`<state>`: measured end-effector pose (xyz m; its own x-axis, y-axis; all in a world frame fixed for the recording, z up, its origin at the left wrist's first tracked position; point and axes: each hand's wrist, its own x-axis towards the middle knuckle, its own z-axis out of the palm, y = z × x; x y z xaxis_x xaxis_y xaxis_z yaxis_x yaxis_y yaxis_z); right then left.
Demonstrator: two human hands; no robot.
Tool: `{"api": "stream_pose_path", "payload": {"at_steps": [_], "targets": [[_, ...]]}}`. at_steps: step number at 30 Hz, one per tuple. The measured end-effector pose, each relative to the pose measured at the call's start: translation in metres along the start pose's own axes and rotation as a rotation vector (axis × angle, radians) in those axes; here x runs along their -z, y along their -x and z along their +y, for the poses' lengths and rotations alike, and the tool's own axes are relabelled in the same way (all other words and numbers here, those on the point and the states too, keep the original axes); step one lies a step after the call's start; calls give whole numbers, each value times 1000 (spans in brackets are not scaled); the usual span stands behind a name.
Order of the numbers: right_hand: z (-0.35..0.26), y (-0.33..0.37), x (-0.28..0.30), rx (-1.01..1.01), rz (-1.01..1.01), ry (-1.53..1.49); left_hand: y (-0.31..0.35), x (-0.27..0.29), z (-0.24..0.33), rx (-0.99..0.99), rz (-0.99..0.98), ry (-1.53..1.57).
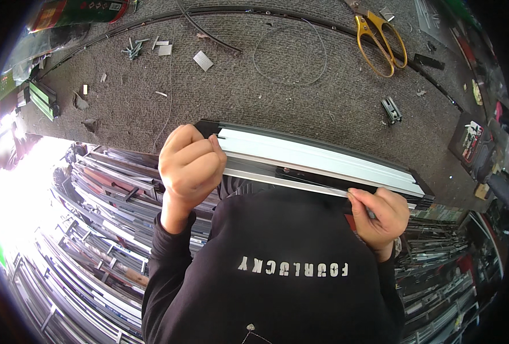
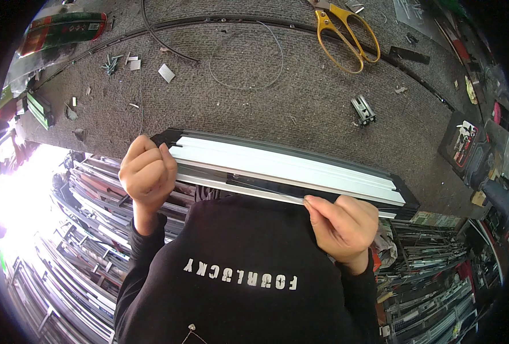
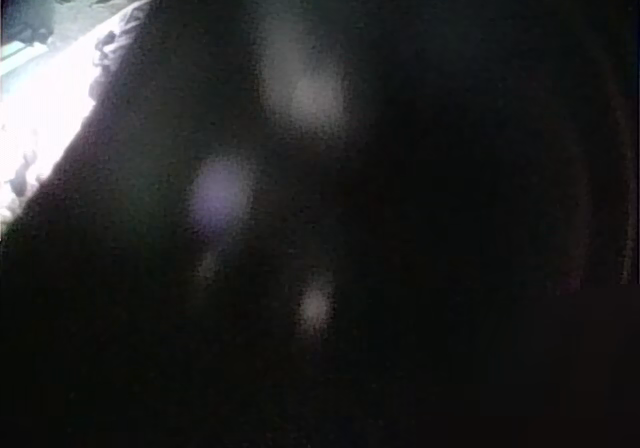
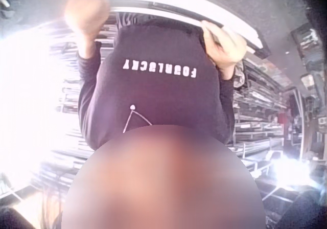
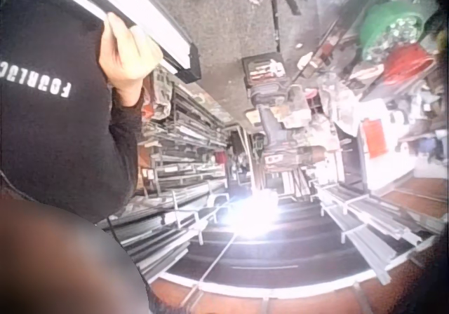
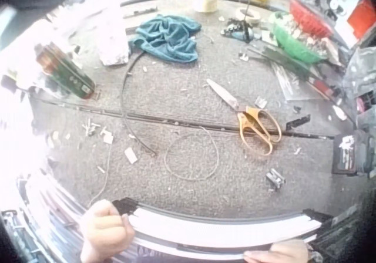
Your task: The person assembles a window component by attaching black plastic end caps to a white aluminum frame and threading a thin wire through the frame's channel. The person then secures the wire with a small black plastic clip.
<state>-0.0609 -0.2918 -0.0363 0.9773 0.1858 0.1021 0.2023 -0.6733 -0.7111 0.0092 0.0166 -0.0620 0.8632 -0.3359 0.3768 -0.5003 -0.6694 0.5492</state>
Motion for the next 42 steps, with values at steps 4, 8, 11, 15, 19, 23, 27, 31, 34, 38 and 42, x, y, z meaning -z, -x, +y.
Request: {"api": "stream_pose_path", "payload": {"at_steps": [4, 8, 11, 15, 19, 23, 27, 31, 34, 38, 42], "targets": [[1, -1, -1, 57, -20, -19, 5, -5, -1, -48, 47, -45], [3, -5, 2, 72, -77, -52, 9, -9, -1, -18, 210, -1], [0, -9, 5, 10, -100, -103, 8, -8, 1, -7, 269, 19], [-16, -14, 5, -121, -122, -116, 2, 0, 17, 173, 138, -51], [-26, -23, -13, -75, -112, -102, -8, -7, 34, 7, 307, -208], [-23, -28, -29, 46, -13, -119, -15, -27, 27, 179, 400, 74], [-17, -26, -35, 162, 19, -99, -4, -38, 28, 202, 552, 55], [-16, -22, -40, 222, -21, -81, 3, -44, 34, 274, 581, -30], [-17, -21, -45, 266, -18, -96, 0, -45, 34, 242, 617, 8], [-18, -24, -51, 311, 7, -75, 0, -44, 34, 279, 624, 46], [-28, -26, -45, 237, -58, -46, 4, -40, 32, 243, 561, 81]]}}
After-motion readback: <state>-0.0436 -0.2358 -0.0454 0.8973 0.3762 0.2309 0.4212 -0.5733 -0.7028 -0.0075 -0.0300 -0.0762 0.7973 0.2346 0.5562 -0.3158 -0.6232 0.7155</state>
